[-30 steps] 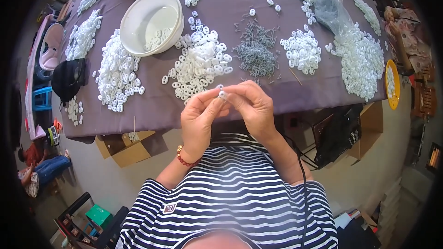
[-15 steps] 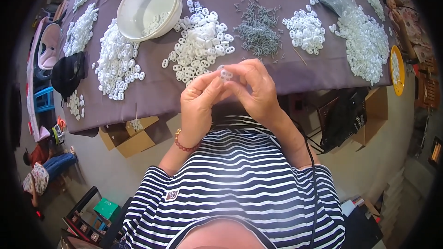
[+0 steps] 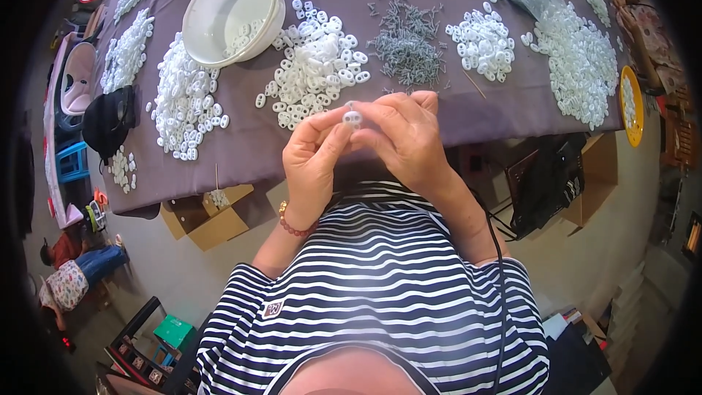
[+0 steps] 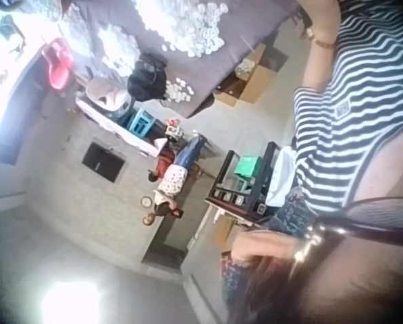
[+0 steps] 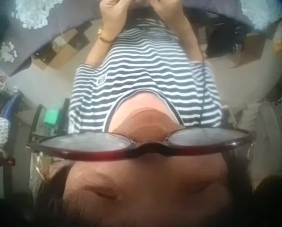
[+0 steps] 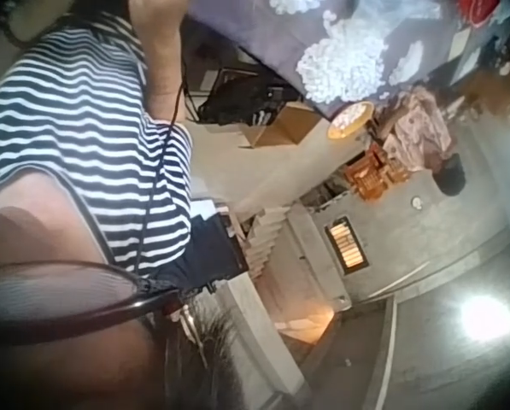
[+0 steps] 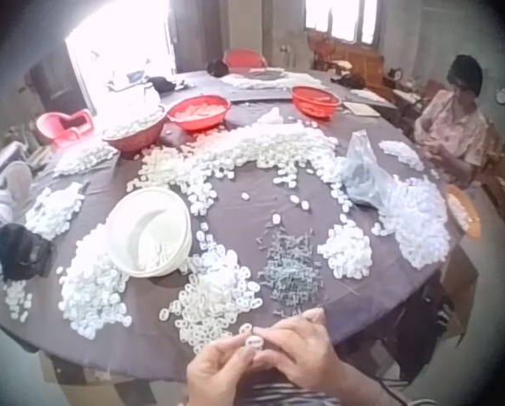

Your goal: The person assembles plastic fasteners by picking up white components and small grey pins from piles on the table and fitting them together by hand.

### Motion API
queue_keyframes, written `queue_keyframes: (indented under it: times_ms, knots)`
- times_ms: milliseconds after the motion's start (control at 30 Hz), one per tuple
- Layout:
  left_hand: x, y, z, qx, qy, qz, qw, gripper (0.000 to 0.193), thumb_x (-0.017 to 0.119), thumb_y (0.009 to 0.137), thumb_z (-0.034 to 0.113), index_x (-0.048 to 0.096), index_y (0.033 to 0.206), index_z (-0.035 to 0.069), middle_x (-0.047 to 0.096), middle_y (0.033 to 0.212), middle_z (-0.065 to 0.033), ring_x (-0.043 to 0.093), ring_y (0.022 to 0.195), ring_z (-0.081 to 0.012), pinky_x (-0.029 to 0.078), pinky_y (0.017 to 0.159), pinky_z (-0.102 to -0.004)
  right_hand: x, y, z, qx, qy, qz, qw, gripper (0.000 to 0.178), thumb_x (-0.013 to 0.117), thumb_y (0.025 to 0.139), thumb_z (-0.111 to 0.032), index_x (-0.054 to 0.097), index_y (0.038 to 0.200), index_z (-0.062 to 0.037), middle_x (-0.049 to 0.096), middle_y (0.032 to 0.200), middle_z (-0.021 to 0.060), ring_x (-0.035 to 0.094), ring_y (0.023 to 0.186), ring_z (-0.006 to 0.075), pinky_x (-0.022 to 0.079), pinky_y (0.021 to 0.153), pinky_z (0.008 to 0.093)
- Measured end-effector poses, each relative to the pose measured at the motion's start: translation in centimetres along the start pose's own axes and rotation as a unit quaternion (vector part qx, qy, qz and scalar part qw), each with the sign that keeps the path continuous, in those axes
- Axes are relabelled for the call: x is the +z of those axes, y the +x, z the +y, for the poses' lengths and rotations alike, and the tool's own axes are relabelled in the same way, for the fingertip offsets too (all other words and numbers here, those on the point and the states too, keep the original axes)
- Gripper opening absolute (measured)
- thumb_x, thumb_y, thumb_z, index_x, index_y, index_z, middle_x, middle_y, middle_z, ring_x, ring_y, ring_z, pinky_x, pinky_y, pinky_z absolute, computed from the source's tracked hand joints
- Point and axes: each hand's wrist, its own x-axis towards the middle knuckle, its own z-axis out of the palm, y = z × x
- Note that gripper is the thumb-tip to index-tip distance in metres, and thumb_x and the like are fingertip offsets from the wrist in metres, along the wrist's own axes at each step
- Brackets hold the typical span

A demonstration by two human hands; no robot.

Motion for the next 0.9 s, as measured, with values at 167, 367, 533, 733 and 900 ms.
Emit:
queue_keyframes:
  times_ms: [167,367,533,733,900]
  knots:
    - [-0.7,0.5,-0.3,0.025,0.024,-0.033,0.999,0.028,0.058,0.099,0.004,0.058,0.126,-0.004,0.066,0.108,-0.0090,0.065,0.093,-0.0123,0.056,0.084,-0.0251,0.1,0.0,0.1,-0.066,-0.062,0.026,0.996,0.038,0.079,0.075,-0.014,0.069,0.111,-0.0080,0.065,0.087,0.0009,0.058,0.071,0.0168,0.034,0.074,0.0353]
    - [-1.3,0.7,-1.0,0.103,0.082,-0.055,0.990,0.027,0.061,0.098,0.006,0.063,0.123,-0.001,0.064,0.101,-0.0048,0.061,0.087,-0.0093,0.052,0.079,-0.0228,0.1,0.2,-1.0,-0.080,-0.070,0.035,0.994,0.032,0.076,0.078,-0.013,0.069,0.108,-0.0019,0.068,0.088,0.0040,0.061,0.075,0.0177,0.036,0.074,0.0344]
    - [-1.2,0.6,-1.5,0.150,0.148,-0.023,0.977,0.023,0.063,0.097,0.007,0.065,0.119,-0.001,0.064,0.098,-0.0043,0.060,0.084,-0.0080,0.051,0.075,-0.0220,0.5,-0.2,-0.7,-0.086,-0.057,0.039,0.994,0.034,0.077,0.075,-0.006,0.069,0.107,0.0001,0.068,0.088,0.0057,0.062,0.074,0.0180,0.037,0.072,0.0329]
    - [-1.0,0.5,-1.6,0.209,0.217,0.010,0.954,0.019,0.065,0.095,0.007,0.067,0.114,0.001,0.066,0.090,-0.0043,0.062,0.079,-0.0097,0.051,0.072,-0.0232,1.0,-0.3,-0.9,-0.085,-0.053,0.057,0.993,0.036,0.077,0.072,0.000,0.069,0.107,0.0010,0.068,0.086,0.0057,0.063,0.071,0.0180,0.038,0.073,0.0321]
    - [-1.0,0.6,-1.6,0.242,0.268,0.024,0.932,0.017,0.065,0.095,0.007,0.067,0.110,0.000,0.067,0.090,-0.0061,0.062,0.078,-0.0112,0.052,0.071,-0.0237,1.3,-0.5,-1.0,-0.088,-0.051,0.064,0.993,0.035,0.076,0.073,0.000,0.069,0.107,0.0011,0.068,0.085,0.0054,0.062,0.070,0.0186,0.039,0.072,0.0323]
